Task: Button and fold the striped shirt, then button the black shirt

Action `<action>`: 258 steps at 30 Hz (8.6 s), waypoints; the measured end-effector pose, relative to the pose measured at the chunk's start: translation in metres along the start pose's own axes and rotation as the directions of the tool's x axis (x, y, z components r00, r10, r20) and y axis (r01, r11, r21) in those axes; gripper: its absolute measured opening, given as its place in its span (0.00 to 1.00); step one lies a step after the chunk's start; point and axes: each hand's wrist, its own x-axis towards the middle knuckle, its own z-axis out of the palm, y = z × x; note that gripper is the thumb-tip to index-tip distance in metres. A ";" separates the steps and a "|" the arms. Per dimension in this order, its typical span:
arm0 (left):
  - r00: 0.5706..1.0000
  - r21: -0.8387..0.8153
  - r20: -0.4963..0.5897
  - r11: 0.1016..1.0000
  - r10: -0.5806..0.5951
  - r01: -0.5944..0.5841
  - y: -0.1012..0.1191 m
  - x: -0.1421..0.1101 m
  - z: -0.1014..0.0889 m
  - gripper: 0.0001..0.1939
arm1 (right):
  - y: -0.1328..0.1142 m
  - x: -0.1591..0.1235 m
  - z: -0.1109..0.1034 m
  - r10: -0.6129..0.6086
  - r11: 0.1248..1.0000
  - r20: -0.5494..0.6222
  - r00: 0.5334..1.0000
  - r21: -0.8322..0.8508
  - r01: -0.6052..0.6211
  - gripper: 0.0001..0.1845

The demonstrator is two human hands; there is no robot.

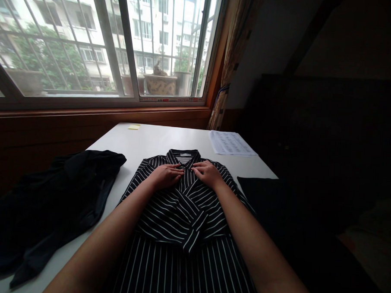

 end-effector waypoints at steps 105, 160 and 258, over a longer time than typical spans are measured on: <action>0.639 0.190 0.024 0.631 -0.769 0.752 -0.067 0.037 0.018 0.31 | -0.074 0.039 0.040 -0.037 0.999 -0.050 0.998 -0.024 0.036 0.14; 0.718 0.132 -0.244 0.711 -0.653 0.691 -0.091 0.039 0.018 0.22 | -0.076 0.032 0.032 0.060 0.992 -0.152 0.987 0.120 -0.042 0.11; 0.985 0.245 0.073 0.960 -0.158 0.136 -0.026 0.019 0.003 0.21 | 0.032 0.001 -0.009 0.388 0.898 0.141 0.911 -0.283 -0.338 0.24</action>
